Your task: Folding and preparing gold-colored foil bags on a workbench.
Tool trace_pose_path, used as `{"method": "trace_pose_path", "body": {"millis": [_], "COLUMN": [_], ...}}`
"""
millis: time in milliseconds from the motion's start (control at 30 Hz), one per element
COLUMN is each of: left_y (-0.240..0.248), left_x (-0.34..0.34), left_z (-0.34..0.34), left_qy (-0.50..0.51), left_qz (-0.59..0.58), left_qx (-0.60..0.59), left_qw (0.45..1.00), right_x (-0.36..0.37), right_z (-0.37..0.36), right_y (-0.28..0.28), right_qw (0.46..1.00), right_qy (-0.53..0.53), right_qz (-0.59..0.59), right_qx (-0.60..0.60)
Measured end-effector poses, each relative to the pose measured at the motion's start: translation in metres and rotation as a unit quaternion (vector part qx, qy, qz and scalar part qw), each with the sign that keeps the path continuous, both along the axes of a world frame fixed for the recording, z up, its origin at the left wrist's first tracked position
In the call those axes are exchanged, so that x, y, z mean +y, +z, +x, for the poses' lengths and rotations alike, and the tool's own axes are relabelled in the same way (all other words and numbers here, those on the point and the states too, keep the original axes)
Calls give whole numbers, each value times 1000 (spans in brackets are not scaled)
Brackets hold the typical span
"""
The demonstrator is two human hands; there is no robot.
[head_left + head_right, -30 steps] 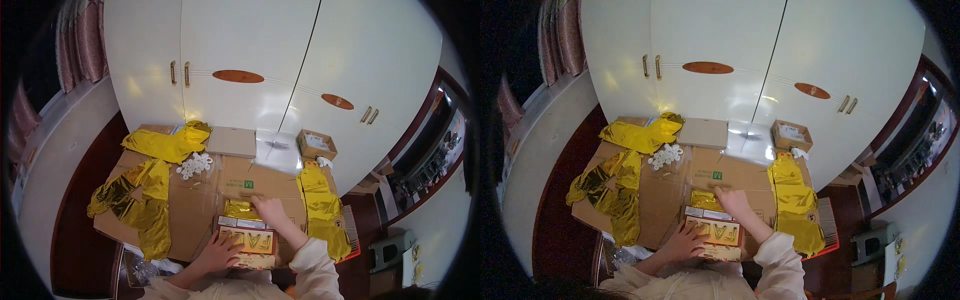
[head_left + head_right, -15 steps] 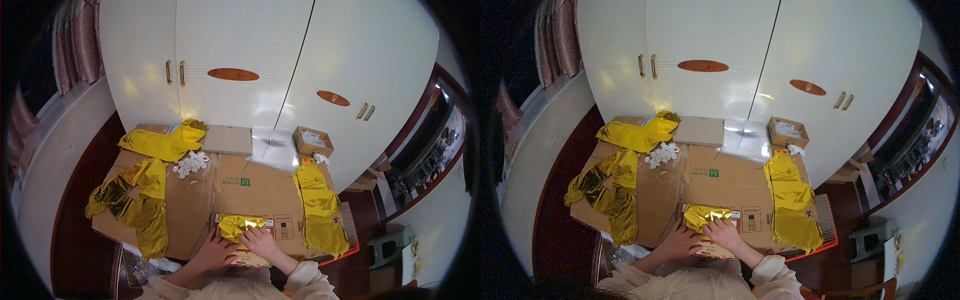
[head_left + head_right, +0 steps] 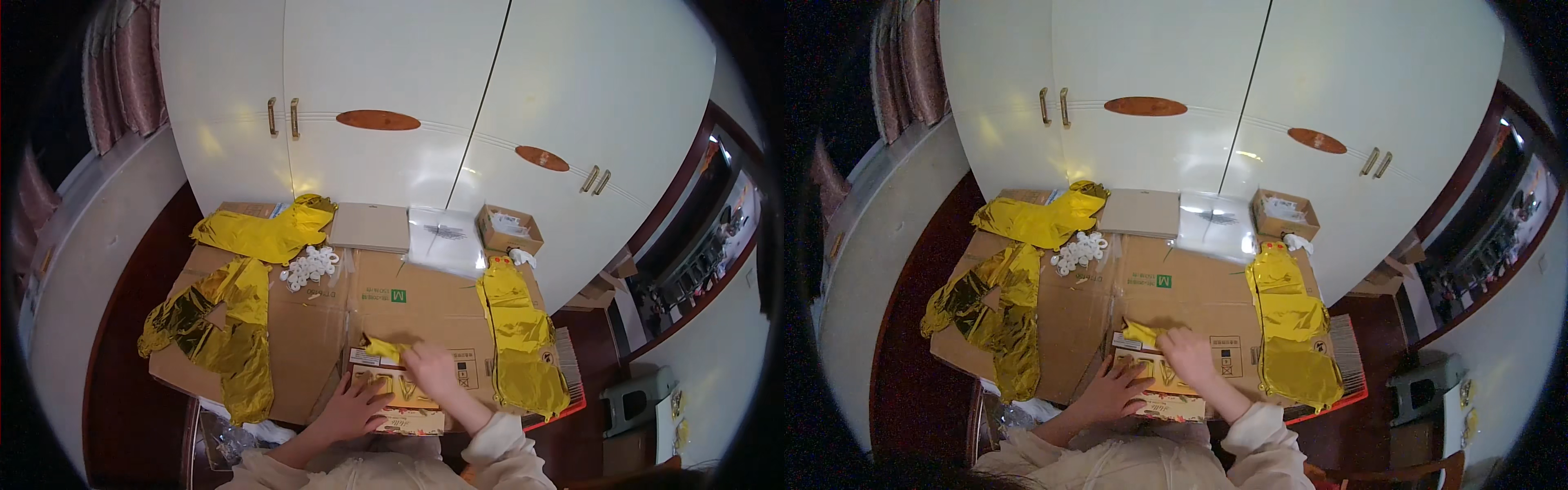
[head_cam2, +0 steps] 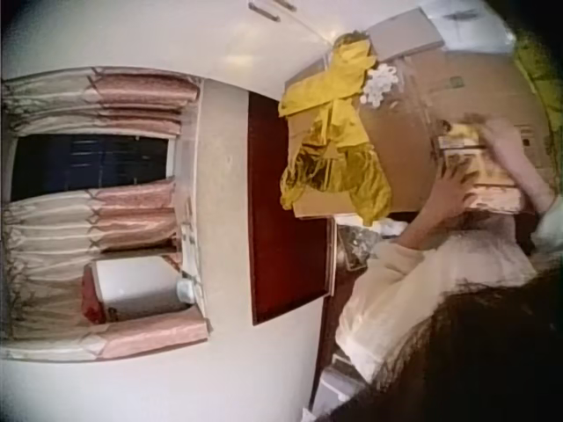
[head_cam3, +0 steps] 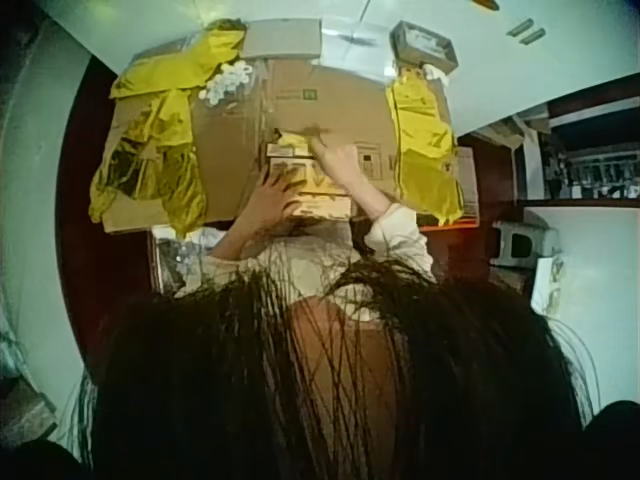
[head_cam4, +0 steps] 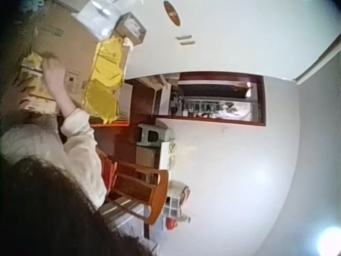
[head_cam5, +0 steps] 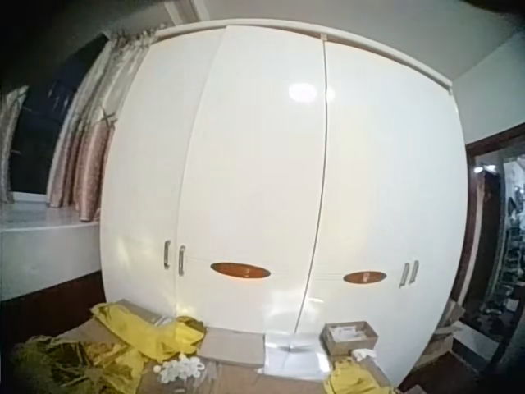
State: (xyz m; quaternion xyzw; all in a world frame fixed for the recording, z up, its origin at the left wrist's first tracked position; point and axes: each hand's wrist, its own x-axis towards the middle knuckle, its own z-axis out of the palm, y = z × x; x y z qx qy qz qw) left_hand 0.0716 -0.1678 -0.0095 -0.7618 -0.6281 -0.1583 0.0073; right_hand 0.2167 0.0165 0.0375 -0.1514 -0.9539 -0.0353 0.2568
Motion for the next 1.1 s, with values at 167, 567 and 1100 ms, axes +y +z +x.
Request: {"method": "trace_pose_path", "body": {"millis": [167,567,1100], "left_y": [11,1,0], "left_x": [3,17,17], "left_z": [0,-9,-9], "left_qy": [-9,5,7], "left_qz": [-4,11,-20], "left_qx": [0,20,14], "left_qw": [1000,1000,1000], "right_x": [57,91,-15], "right_z": [-28,-48,-5], "right_y": [2,-3,-25], "right_qw": [986,962,995], "right_qy": [-27,-40,41], "right_qz": [-166,-254,78], "right_qx": [-14,-90,-55]}}
